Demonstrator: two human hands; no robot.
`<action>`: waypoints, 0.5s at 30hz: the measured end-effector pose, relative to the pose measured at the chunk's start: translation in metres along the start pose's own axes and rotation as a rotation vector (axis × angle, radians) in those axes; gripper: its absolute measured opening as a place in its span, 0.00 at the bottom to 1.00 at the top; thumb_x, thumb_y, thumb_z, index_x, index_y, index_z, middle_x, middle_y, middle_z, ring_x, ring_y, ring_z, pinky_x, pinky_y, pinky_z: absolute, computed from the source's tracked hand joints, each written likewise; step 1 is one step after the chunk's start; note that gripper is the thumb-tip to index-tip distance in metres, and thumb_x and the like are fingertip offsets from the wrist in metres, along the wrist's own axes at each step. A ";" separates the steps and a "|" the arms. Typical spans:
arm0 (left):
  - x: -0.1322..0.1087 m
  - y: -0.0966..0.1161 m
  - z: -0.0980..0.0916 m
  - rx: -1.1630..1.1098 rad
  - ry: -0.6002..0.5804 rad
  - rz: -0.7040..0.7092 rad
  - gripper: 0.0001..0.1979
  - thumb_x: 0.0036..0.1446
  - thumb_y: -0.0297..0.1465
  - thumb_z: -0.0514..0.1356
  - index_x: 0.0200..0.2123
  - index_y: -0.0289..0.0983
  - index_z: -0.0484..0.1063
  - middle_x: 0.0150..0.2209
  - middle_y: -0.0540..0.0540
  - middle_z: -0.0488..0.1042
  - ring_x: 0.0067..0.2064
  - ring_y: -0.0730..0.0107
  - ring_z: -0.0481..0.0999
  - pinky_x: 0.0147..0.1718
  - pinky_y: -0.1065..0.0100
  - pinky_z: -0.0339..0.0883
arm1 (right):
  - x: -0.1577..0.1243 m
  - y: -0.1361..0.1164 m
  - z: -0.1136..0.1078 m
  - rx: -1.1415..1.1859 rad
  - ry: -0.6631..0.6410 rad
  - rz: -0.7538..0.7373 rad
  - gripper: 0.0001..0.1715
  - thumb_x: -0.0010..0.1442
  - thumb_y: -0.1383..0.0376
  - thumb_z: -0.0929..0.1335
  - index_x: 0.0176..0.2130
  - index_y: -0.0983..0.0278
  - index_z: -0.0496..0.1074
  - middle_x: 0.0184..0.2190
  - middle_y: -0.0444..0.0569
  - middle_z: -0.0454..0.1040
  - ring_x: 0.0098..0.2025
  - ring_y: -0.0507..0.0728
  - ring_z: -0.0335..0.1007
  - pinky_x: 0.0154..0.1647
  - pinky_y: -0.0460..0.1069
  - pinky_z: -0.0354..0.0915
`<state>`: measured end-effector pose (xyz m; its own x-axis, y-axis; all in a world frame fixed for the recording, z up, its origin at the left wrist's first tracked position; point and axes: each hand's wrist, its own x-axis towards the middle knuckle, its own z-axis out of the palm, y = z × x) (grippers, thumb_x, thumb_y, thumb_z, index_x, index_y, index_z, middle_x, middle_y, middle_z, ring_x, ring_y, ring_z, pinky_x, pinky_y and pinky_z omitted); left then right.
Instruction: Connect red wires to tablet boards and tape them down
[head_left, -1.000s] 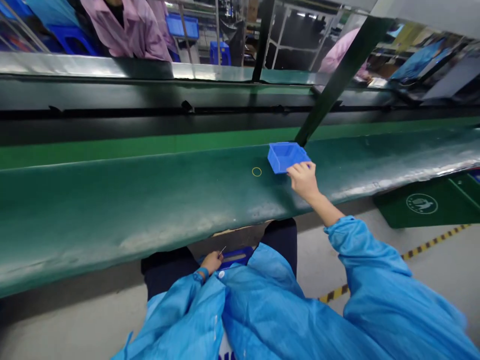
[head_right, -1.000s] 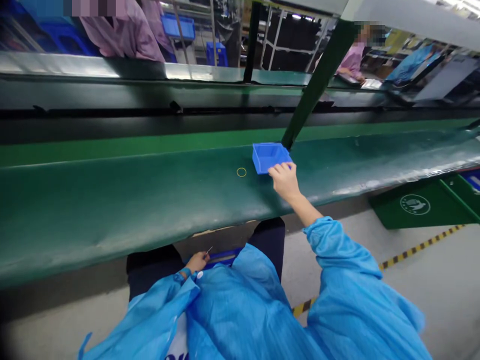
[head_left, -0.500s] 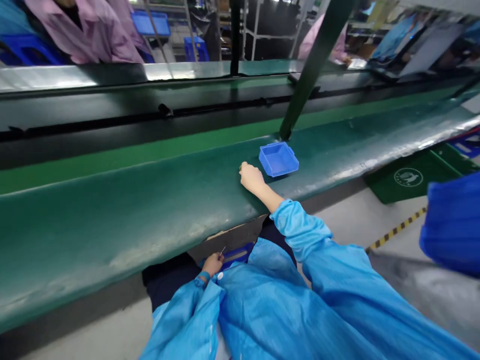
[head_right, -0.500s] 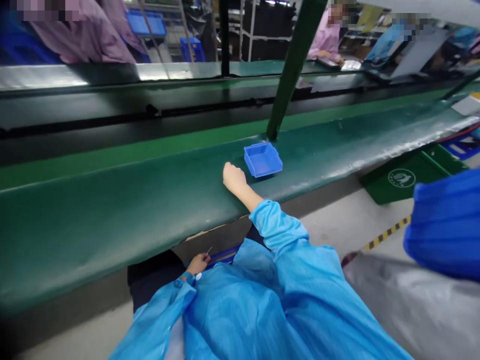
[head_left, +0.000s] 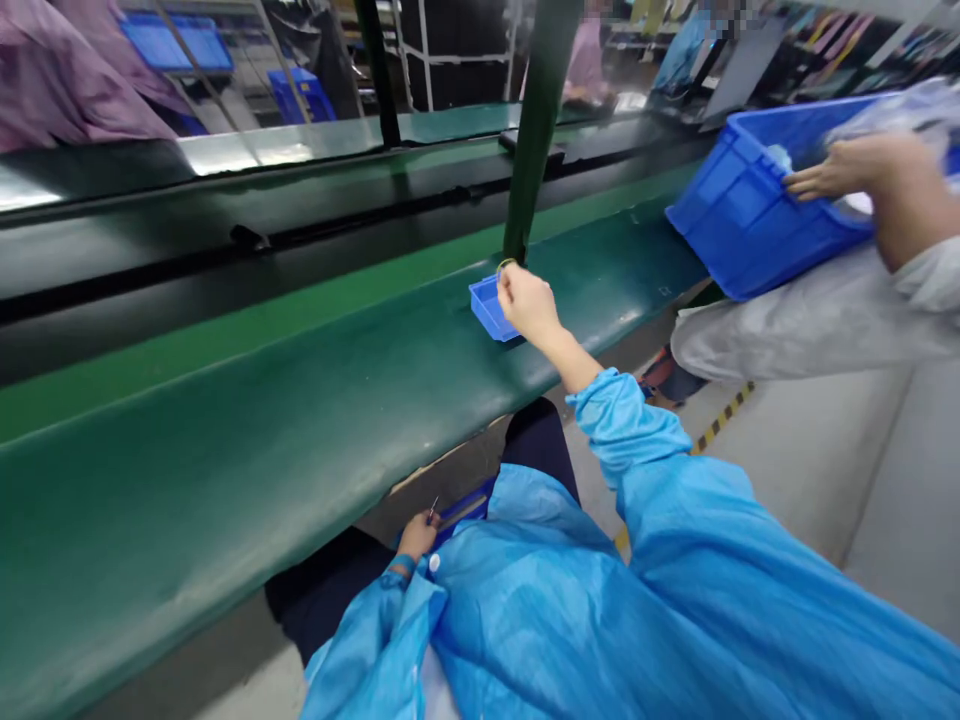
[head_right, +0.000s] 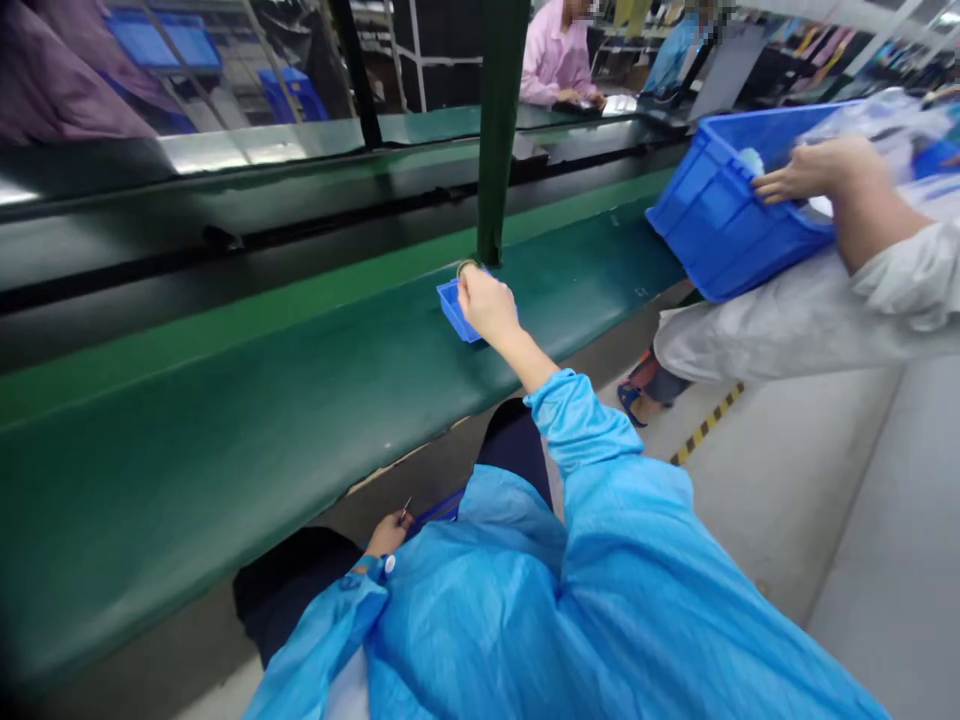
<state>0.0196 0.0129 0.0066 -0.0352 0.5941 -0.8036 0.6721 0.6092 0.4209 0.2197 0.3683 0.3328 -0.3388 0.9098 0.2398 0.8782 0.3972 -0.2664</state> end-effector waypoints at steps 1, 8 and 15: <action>0.001 0.000 0.000 -0.002 -0.005 0.001 0.13 0.71 0.38 0.61 0.48 0.34 0.77 0.50 0.42 0.80 0.55 0.61 0.79 0.60 0.52 0.71 | 0.000 0.010 -0.002 -0.063 -0.133 0.019 0.15 0.72 0.65 0.62 0.50 0.68 0.75 0.44 0.59 0.80 0.45 0.60 0.76 0.49 0.54 0.67; -0.003 -0.002 0.000 -0.022 0.007 -0.004 0.11 0.72 0.35 0.60 0.47 0.33 0.77 0.50 0.42 0.80 0.56 0.61 0.79 0.61 0.53 0.69 | -0.035 0.042 0.001 -0.307 -0.266 -0.159 0.26 0.65 0.68 0.66 0.61 0.66 0.74 0.61 0.63 0.72 0.61 0.70 0.65 0.58 0.61 0.62; -0.010 0.000 -0.003 -0.017 0.061 -0.030 0.12 0.70 0.27 0.55 0.42 0.33 0.80 0.47 0.38 0.83 0.55 0.57 0.81 0.56 0.65 0.70 | -0.033 0.039 0.005 -0.273 -0.096 -0.363 0.15 0.71 0.66 0.62 0.41 0.64 0.78 0.46 0.56 0.80 0.54 0.63 0.64 0.62 0.63 0.48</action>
<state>0.0178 0.0085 0.0158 -0.1003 0.6060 -0.7891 0.6576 0.6355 0.4045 0.2631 0.3542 0.3099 -0.6595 0.7296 0.1808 0.7491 0.6578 0.0779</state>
